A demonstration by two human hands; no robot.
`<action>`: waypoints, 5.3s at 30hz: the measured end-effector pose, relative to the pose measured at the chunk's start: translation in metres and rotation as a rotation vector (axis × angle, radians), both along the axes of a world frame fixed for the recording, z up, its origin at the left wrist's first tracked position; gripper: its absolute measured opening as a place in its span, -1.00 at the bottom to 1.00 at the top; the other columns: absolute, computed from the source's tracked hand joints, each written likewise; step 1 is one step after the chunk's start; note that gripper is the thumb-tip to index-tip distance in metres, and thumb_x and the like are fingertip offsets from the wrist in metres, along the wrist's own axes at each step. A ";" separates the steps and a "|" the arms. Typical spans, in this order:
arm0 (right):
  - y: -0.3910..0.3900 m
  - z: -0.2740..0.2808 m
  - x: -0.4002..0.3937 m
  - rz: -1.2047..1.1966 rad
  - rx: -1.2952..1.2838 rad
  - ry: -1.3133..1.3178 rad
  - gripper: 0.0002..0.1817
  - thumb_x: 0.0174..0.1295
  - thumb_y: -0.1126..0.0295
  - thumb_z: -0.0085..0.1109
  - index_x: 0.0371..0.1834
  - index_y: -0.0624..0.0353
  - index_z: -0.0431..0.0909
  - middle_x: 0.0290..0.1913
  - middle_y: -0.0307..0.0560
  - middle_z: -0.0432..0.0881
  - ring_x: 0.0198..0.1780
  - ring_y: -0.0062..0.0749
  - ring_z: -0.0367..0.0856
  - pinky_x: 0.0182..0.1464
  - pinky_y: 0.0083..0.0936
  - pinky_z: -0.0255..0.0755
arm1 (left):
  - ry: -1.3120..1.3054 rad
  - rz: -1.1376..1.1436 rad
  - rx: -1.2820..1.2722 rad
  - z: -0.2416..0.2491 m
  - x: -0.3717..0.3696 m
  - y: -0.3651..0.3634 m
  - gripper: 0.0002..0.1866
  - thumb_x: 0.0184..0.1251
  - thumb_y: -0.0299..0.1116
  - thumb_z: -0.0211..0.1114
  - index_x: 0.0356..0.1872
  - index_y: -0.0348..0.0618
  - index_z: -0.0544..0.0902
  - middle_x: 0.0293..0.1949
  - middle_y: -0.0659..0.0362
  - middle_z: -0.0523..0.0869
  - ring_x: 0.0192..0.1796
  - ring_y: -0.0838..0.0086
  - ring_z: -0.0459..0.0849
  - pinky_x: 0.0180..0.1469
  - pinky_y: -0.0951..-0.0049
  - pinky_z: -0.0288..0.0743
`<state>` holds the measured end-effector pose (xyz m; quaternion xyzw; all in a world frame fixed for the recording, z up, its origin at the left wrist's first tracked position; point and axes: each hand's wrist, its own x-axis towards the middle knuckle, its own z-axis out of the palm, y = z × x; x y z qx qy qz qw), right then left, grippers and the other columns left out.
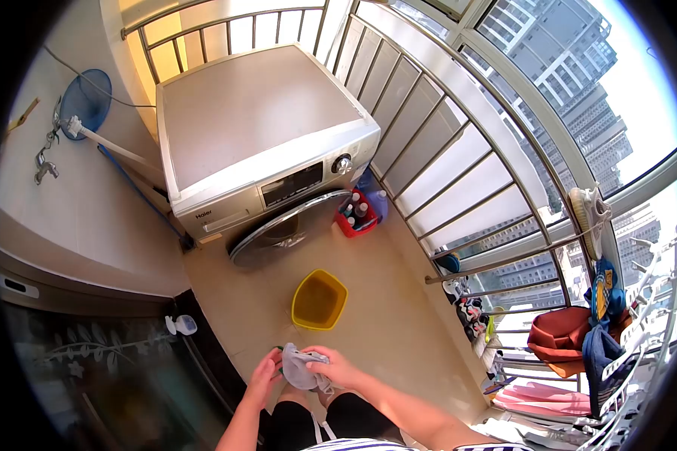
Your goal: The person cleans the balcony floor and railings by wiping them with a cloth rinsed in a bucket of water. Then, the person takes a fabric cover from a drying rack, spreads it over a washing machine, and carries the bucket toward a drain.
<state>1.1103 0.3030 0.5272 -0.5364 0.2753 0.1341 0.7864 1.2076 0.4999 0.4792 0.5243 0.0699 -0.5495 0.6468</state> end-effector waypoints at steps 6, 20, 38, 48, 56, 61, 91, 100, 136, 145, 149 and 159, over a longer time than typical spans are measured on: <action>-0.025 0.023 -0.023 -0.100 -0.031 -0.004 -0.59 0.07 0.53 0.06 0.06 0.17 0.44 -0.03 -0.20 0.50 -0.03 -0.55 0.45 0.00 -0.58 0.38 | -0.066 -0.334 -0.335 0.024 -0.007 -0.058 -0.17 0.33 0.13 0.14 0.46 -0.10 0.07 0.41 0.06 0.17 0.45 0.30 0.14 0.41 0.22 0.06; 0.006 0.027 0.043 -0.702 0.452 -0.010 -0.70 0.25 0.43 0.07 0.07 0.09 0.42 -0.04 -0.23 0.51 -0.04 -0.52 0.51 -0.05 -0.56 0.44 | -0.349 -0.532 -0.061 0.034 0.079 -0.084 -0.18 0.07 -0.10 0.48 0.30 -0.25 0.31 0.14 0.06 0.51 0.15 0.41 0.51 0.14 0.43 0.40; 0.016 -0.021 0.033 -0.780 0.028 0.144 -0.55 0.18 0.33 0.32 0.08 0.29 0.44 -0.16 -0.20 0.60 -0.14 -0.58 0.54 -0.06 -0.60 0.42 | -0.041 -0.689 -0.084 0.021 0.116 -0.103 -0.54 0.31 -0.37 0.28 0.20 -0.24 0.41 0.02 0.16 0.59 0.00 0.49 0.59 0.05 0.45 0.52; 0.013 -0.074 0.010 -1.066 -0.058 0.299 -0.60 0.15 0.32 0.33 -0.02 0.30 0.46 -0.20 -0.18 0.59 -0.20 -0.55 0.54 -0.14 -0.57 0.45 | -0.170 -0.770 0.147 -0.016 0.118 -0.094 -0.51 0.30 -0.31 0.27 0.19 -0.29 0.40 -0.01 0.06 0.62 -0.01 0.45 0.60 0.09 0.44 0.47; -0.025 -0.071 0.000 -1.144 -0.135 0.188 -0.69 0.15 0.37 0.29 -0.10 0.30 0.53 -0.25 -0.23 0.60 -0.24 -0.58 0.52 -0.17 -0.61 0.41 | -0.191 -0.735 0.183 -0.008 0.129 -0.103 -0.61 0.36 -0.32 0.20 0.14 -0.28 0.45 -0.07 0.06 0.66 -0.04 0.41 0.64 0.00 0.47 0.51; -0.045 -0.064 -0.002 -1.197 -0.100 0.139 -0.65 0.15 0.37 0.29 -0.04 0.28 0.49 -0.26 -0.25 0.57 -0.24 -0.59 0.49 -0.17 -0.62 0.38 | -0.247 -0.727 0.169 0.002 0.136 -0.107 -0.66 0.37 -0.34 0.18 0.11 -0.26 0.48 -0.08 0.06 0.66 -0.07 0.41 0.65 -0.03 0.47 0.53; -0.126 -0.375 -0.036 -0.641 -0.170 0.678 -0.82 0.31 0.36 0.03 -0.18 0.22 0.53 -0.43 -0.15 0.52 -0.48 -0.46 0.49 -0.39 -0.44 0.44 | -0.015 -0.362 0.450 -0.193 0.002 -0.115 -0.71 0.42 -0.36 0.15 0.06 -0.29 0.50 -0.14 0.17 0.67 -0.08 0.48 0.64 0.03 0.54 0.46; -0.151 -0.366 -0.025 -0.148 -0.594 0.247 -0.52 0.29 0.40 -0.01 0.31 0.06 0.34 0.06 0.19 0.56 0.09 0.01 0.53 0.11 -0.26 0.38 | 0.100 -0.495 0.388 -0.352 0.035 -0.263 -0.43 0.47 0.06 -0.05 0.35 -0.06 0.30 0.28 0.18 0.36 0.27 0.41 0.36 0.27 0.21 0.26; -0.081 -0.169 0.026 -0.156 -0.705 0.567 -0.69 0.23 0.37 -0.03 0.01 0.23 0.48 -0.08 0.20 0.60 0.00 0.04 0.56 -0.04 -0.08 0.46 | -0.548 -0.825 0.335 -0.183 0.197 -0.190 -0.60 0.47 -0.20 0.03 0.12 -0.31 0.49 -0.14 0.08 0.66 -0.05 0.42 0.62 0.08 0.43 0.44; -0.033 -0.056 0.003 -0.199 -0.893 0.511 -0.72 0.28 0.33 -0.01 0.01 0.18 0.47 -0.12 0.08 0.59 -0.05 -0.01 0.58 -0.04 -0.16 0.46 | -0.537 -0.935 0.068 -0.068 0.132 -0.212 -0.59 0.48 -0.17 0.01 0.10 -0.32 0.50 -0.15 0.09 0.66 -0.04 0.41 0.60 0.10 0.41 0.42; -0.019 -0.024 -0.029 -0.345 -0.933 0.520 -0.71 0.29 0.31 -0.01 0.01 0.16 0.47 -0.13 0.06 0.58 -0.06 -0.01 0.58 -0.04 -0.16 0.45 | -0.540 -1.049 -0.016 -0.043 0.090 -0.219 -0.59 0.46 -0.17 0.04 0.07 -0.33 0.54 -0.14 0.12 0.65 -0.02 0.47 0.58 0.12 0.46 0.37; 0.072 -0.035 -0.185 -0.895 -1.056 0.673 -0.79 0.30 0.33 -0.06 -0.10 0.17 0.47 -0.17 0.05 0.57 -0.08 0.00 0.56 -0.07 -0.20 0.47 | -0.753 -1.467 -0.266 -0.002 -0.030 -0.261 -0.59 0.48 -0.13 0.02 0.04 -0.31 0.57 -0.18 0.12 0.68 -0.05 0.47 0.60 0.07 0.47 0.41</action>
